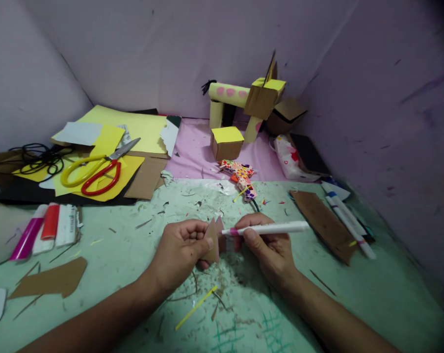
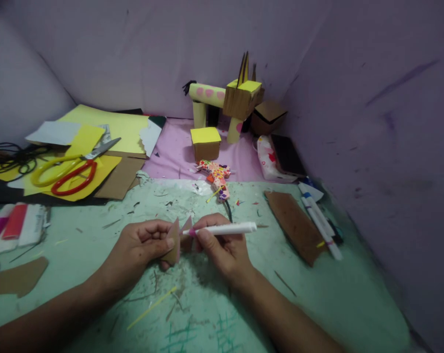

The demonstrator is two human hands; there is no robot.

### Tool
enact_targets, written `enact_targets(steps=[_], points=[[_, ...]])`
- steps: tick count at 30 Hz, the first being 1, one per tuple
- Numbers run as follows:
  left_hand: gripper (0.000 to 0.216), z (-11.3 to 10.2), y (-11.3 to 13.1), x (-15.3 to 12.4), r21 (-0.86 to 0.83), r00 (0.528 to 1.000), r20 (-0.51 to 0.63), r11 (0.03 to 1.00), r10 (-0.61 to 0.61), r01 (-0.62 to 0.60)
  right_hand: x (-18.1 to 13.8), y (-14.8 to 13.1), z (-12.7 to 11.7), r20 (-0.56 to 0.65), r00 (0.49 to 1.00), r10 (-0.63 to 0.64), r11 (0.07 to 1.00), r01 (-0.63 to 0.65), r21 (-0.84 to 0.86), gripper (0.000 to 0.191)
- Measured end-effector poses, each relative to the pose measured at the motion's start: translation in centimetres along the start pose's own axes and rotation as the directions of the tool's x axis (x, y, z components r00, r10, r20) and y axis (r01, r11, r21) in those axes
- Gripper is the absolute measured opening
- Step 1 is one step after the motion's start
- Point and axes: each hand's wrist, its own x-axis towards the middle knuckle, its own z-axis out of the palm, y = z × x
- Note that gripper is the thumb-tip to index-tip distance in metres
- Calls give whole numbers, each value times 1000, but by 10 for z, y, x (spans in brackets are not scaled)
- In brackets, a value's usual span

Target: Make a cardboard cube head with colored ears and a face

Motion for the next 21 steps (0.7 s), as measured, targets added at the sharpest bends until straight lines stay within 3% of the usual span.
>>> enact_targets(steps=[8, 13, 21], points=[[19, 0, -2, 2, 7, 1000, 31, 1000, 1, -1, 3, 4, 2, -20, 996, -87, 996, 86, -15, 10], [19, 1, 0, 2, 11, 999, 32, 1000, 0, -1, 4, 3, 1, 24, 997, -76, 997, 77, -26, 11], [17, 1, 1, 1, 33, 999, 32, 999, -17, 16, 2, -3, 1, -4, 1000, -29, 1000, 29, -8, 10]])
